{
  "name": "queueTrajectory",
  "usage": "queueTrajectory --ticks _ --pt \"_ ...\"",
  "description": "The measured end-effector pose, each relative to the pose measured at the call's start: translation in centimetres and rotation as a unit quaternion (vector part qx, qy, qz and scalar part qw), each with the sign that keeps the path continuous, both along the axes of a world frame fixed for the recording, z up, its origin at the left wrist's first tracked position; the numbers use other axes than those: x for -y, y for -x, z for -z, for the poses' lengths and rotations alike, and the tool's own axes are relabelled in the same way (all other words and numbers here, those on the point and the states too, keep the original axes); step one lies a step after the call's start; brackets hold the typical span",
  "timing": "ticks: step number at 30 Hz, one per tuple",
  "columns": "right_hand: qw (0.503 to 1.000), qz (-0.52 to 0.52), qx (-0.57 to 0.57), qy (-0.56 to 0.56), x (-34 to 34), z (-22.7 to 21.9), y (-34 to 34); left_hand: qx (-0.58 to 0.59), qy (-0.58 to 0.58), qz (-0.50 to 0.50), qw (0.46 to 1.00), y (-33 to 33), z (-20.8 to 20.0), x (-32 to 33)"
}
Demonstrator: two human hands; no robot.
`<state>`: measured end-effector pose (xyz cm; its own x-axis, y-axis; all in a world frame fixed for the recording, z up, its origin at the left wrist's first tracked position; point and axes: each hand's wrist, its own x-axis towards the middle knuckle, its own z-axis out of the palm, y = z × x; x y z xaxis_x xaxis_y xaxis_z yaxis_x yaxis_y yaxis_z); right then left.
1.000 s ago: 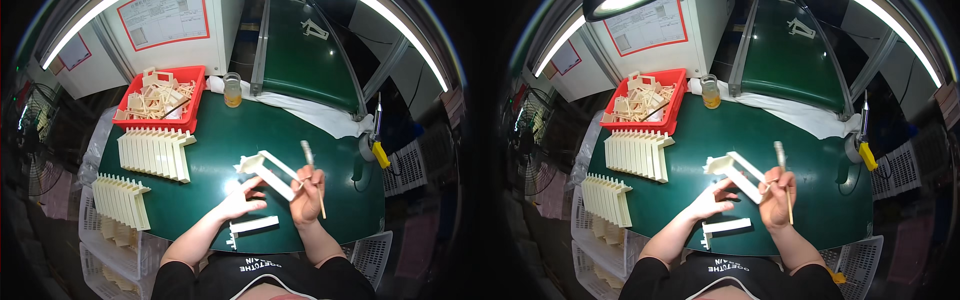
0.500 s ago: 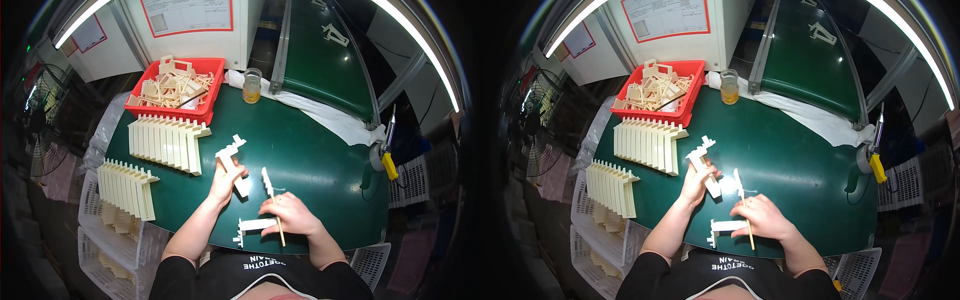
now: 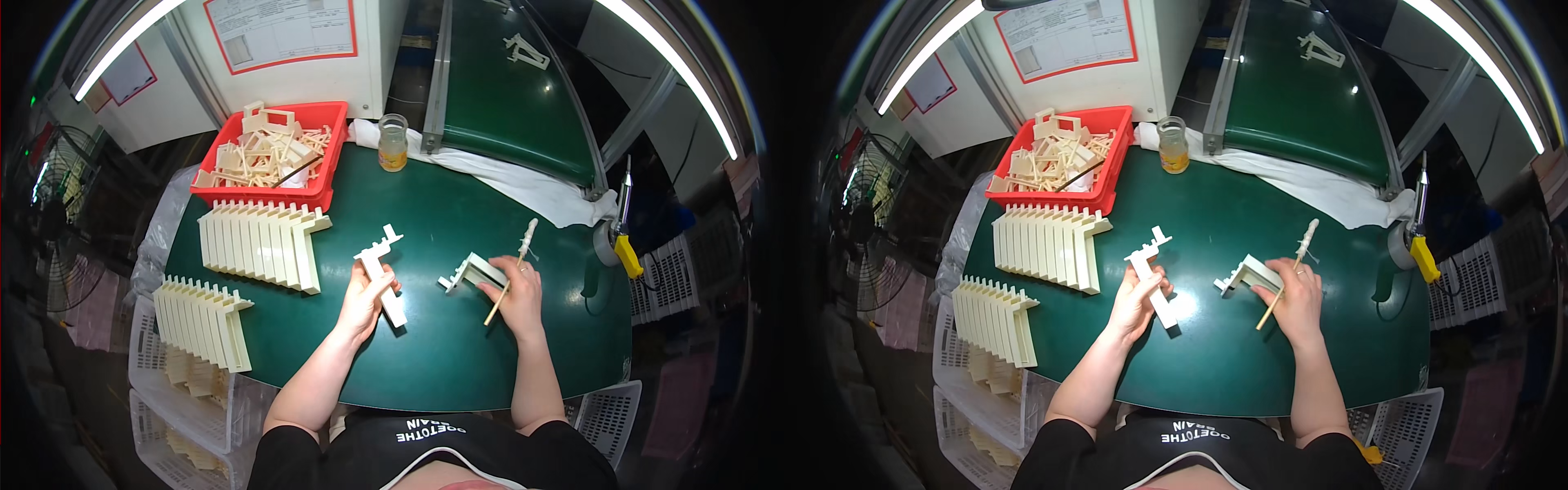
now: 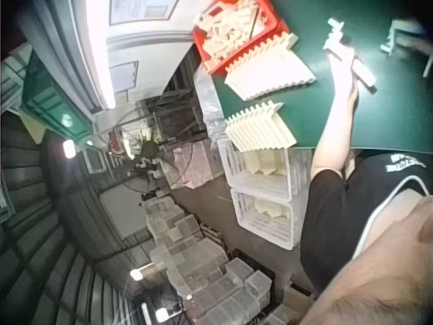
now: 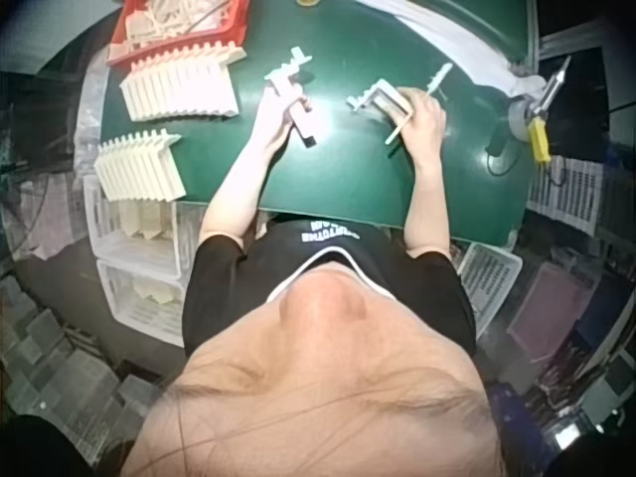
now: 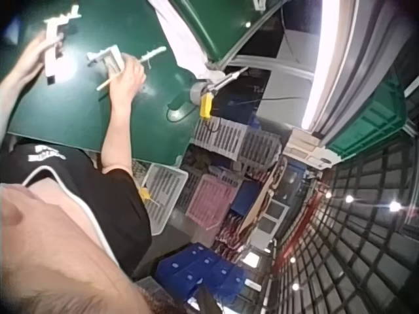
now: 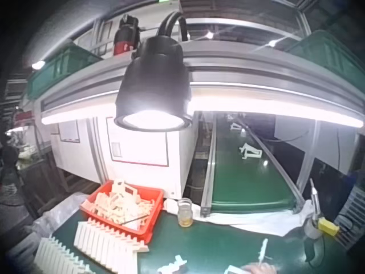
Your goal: The person applies liquid to plastic parts using a swab, stacks the parts on the work table, walks to another workstation, and folds a sheet of paper by hand.
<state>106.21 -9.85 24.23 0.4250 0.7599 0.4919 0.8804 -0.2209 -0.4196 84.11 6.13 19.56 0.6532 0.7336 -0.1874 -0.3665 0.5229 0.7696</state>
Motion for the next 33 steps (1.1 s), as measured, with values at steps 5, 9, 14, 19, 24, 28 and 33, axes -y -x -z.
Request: queueTrajectory --ticks 5,9,14,19,24,28,33 --pt "0.975 -0.14 -0.06 -0.159 0.4 -0.7 2.6 -0.049 -0.122 -0.034 0.991 -0.5 -0.5 1.7" --pt "0.94 -0.23 -0.129 -0.218 0.3 0.4 6.7 -0.085 -0.233 -0.024 0.968 -0.9 -0.2 2.7" --pt "0.946 -0.234 -0.11 -0.194 -0.1 0.0 7.5 -0.183 -0.376 -0.043 0.907 -0.8 0.1 3.7" --pt "0.923 -0.301 -0.157 -0.18 0.2 0.3 9.2 -0.122 -0.311 -0.008 0.943 -0.9 0.3 4.3" --pt "0.933 -0.245 -0.17 -0.201 -0.1 0.0 7.7 -0.196 -0.384 -0.041 0.901 -0.4 -0.3 4.2" --pt "0.915 -0.314 -0.191 -0.169 0.1 0.6 9.3 -0.184 -0.325 -0.03 0.927 -0.6 -0.2 3.9" --pt "0.966 -0.201 -0.002 -0.165 -0.3 0.2 7.4 -0.017 -0.108 0.132 0.985 -0.1 -1.2 3.2"
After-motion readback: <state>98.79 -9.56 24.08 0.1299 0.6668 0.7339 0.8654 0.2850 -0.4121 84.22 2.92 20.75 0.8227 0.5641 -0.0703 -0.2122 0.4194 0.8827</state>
